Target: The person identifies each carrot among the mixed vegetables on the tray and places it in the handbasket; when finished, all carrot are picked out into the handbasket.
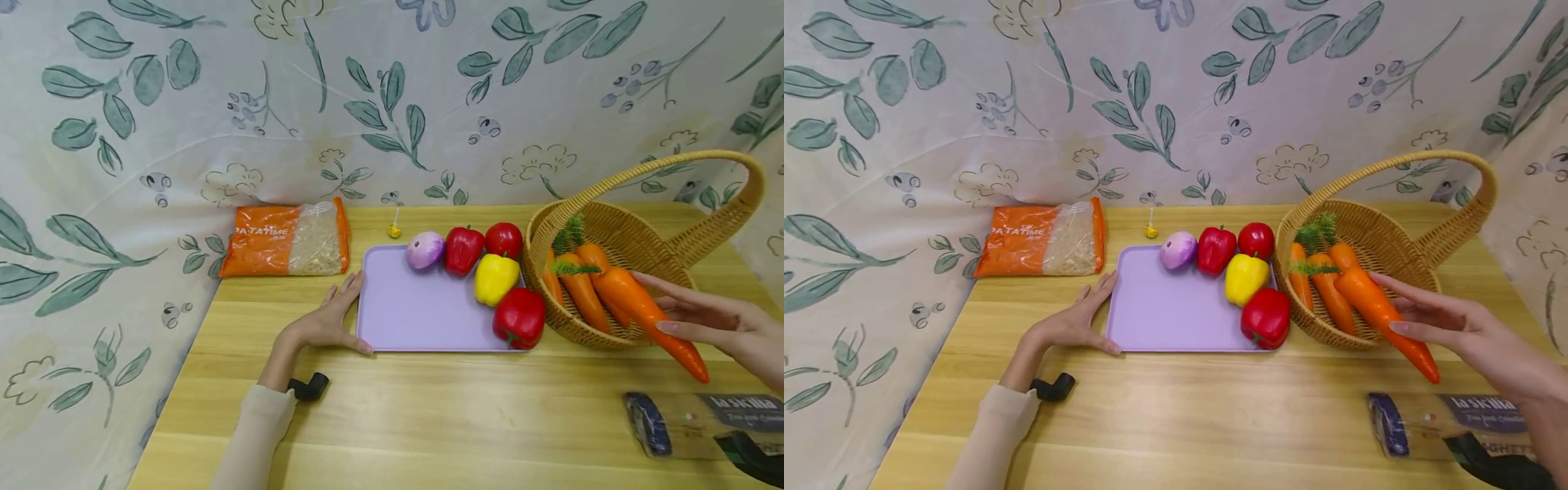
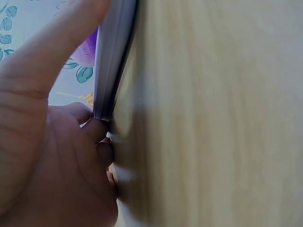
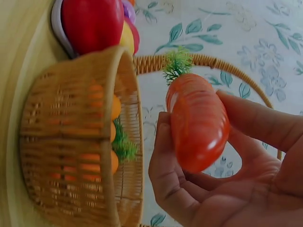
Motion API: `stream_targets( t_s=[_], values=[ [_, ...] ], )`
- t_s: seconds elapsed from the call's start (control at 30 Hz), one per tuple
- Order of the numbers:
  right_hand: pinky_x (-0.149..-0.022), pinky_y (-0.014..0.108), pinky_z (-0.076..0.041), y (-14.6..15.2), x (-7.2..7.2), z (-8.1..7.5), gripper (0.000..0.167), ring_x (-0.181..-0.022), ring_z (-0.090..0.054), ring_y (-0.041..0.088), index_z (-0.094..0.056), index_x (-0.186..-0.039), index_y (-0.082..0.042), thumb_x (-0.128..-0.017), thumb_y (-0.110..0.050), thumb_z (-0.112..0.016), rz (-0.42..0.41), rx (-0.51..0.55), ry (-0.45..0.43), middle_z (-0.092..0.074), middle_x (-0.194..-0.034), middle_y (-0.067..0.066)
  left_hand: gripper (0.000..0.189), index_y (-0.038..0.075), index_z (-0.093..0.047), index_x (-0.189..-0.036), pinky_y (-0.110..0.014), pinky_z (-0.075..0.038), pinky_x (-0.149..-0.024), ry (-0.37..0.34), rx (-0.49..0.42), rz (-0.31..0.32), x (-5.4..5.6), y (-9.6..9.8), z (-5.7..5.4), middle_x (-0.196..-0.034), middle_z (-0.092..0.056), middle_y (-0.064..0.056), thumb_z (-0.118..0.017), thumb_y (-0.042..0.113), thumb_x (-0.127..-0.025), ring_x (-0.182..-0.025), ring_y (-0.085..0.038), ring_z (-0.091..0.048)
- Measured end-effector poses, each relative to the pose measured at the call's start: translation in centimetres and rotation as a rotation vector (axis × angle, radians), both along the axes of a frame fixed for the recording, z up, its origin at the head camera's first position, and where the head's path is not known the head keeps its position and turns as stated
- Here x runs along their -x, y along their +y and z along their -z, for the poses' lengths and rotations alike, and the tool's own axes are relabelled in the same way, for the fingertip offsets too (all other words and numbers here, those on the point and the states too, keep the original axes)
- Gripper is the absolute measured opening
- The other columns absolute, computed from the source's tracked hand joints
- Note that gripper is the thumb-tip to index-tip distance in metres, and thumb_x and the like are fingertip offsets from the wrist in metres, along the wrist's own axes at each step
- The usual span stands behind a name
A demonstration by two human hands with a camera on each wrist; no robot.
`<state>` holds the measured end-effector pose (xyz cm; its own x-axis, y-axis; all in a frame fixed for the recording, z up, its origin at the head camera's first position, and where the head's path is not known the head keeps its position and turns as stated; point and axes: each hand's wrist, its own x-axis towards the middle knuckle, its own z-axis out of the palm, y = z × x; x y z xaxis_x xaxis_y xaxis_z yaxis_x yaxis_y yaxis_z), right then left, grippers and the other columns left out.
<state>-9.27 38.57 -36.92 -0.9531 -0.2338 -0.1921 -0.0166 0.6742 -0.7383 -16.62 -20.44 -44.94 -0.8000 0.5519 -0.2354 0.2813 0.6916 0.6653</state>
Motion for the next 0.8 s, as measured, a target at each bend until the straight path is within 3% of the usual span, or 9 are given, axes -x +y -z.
stream_targets(
  t_s=[0.1, 0.23, 0.33, 0.37, 0.47, 0.5, 0.53, 0.6, 0.8],
  values=[
    [-0.072, 0.015, -0.053, 1.1, 0.6, 0.2, 0.069, -0.106, -0.053, -0.021, -0.026, -0.165, -0.025, -0.106, -0.009, -0.057, 0.027, -0.018, 0.047, -0.049, -0.131, -0.043, 0.142, 0.006, 0.007, -0.166, -0.056, 0.011, -0.131, 0.004, -0.002, -0.003, -0.1, -0.1, -0.1, -0.175, 0.011, -0.009, -0.093, 0.047, -0.073, -0.163, -0.027, 0.014],
    [-0.069, 0.019, -0.052, 1.9, 1.9, -0.1, 0.071, -0.099, -0.049, -0.022, -0.018, -0.166, -0.035, -0.108, -0.021, -0.056, 0.062, -0.089, -0.006, -0.047, -0.117, -0.044, 0.143, 0.007, 0.007, -0.166, -0.055, 0.011, -0.131, 0.003, -0.004, -0.002, -0.1, -0.1, -0.2, -0.175, 0.011, -0.009, -0.093, 0.047, -0.072, -0.163, -0.027, 0.014],
    [-0.077, 0.035, -0.054, 1.8, 2.9, -0.6, 0.071, -0.111, -0.052, -0.001, -0.007, -0.165, -0.041, -0.11, -0.029, -0.051, 0.092, -0.118, -0.063, -0.056, -0.136, -0.009, 0.143, 0.007, 0.007, -0.166, -0.055, 0.011, -0.131, -0.002, -0.004, -0.003, -0.1, -0.1, -0.2, -0.175, 0.011, -0.009, -0.093, 0.048, -0.072, -0.163, -0.026, 0.014],
    [-0.08, 0.041, -0.053, 1.7, 3.3, -0.7, 0.071, -0.116, -0.052, 0.012, -0.004, -0.164, -0.041, -0.111, -0.031, -0.049, 0.104, -0.117, -0.079, -0.051, -0.144, 0.008, 0.143, 0.007, 0.007, -0.166, -0.054, 0.011, -0.131, -0.003, -0.002, -0.004, -0.1, -0.1, -0.1, -0.175, 0.011, -0.008, -0.093, 0.048, -0.072, -0.163, -0.026, 0.014],
    [-0.077, 0.045, -0.053, 1.4, 4.1, -0.9, 0.07, -0.105, -0.057, 0.016, 0.002, -0.164, -0.035, -0.112, -0.032, -0.045, 0.143, -0.112, -0.083, -0.023, -0.149, 0.047, 0.143, 0.008, 0.008, -0.166, -0.053, 0.011, -0.132, -0.005, 0.0, -0.008, -0.1, -0.2, 0.0, -0.175, 0.012, -0.007, -0.093, 0.048, -0.073, -0.163, -0.024, 0.015],
    [-0.073, 0.039, -0.054, 1.4, 4.5, -0.8, 0.071, -0.095, -0.056, 0.002, 0.002, -0.164, -0.033, -0.112, -0.031, -0.045, 0.155, -0.115, -0.073, -0.024, -0.148, 0.048, 0.143, 0.008, 0.008, -0.166, -0.052, 0.011, -0.132, -0.006, 0.003, -0.01, -0.1, -0.2, 0.0, -0.175, 0.012, -0.006, -0.093, 0.048, -0.072, -0.162, -0.023, 0.015],
    [-0.072, 0.037, -0.055, 1.4, 4.8, -0.7, 0.071, -0.089, -0.057, 0.0, 0.003, -0.164, -0.03, -0.112, -0.031, -0.045, 0.162, -0.102, -0.07, -0.022, -0.148, 0.05, 0.143, 0.008, 0.007, -0.166, -0.052, 0.011, -0.132, -0.005, 0.001, -0.011, -0.1, -0.2, 0.0, -0.175, 0.012, -0.007, -0.093, 0.047, -0.072, -0.162, -0.023, 0.015],
    [-0.064, 0.026, -0.052, 1.5, 5.4, -0.4, 0.071, -0.079, -0.046, -0.019, 0.001, -0.165, -0.028, -0.111, -0.03, -0.046, 0.178, -0.101, -0.044, -0.025, -0.145, 0.051, 0.143, 0.008, 0.007, -0.166, -0.053, 0.011, -0.132, -0.002, 0.0, -0.012, -0.1, -0.2, 0.1, -0.175, 0.011, -0.007, -0.093, 0.047, -0.073, -0.163, -0.024, 0.015],
    [-0.064, 0.021, -0.052, 1.6, 6.7, 0.2, 0.068, -0.078, -0.041, -0.024, -0.002, -0.166, -0.023, -0.112, -0.029, -0.044, 0.184, -0.118, -0.039, -0.028, -0.147, 0.052, 0.143, 0.01, 0.008, -0.166, -0.052, 0.011, -0.132, -0.007, 0.01, -0.011, -0.1, -0.1, -0.1, -0.175, 0.012, -0.005, -0.093, 0.048, -0.073, -0.162, -0.022, 0.015]
  ],
)
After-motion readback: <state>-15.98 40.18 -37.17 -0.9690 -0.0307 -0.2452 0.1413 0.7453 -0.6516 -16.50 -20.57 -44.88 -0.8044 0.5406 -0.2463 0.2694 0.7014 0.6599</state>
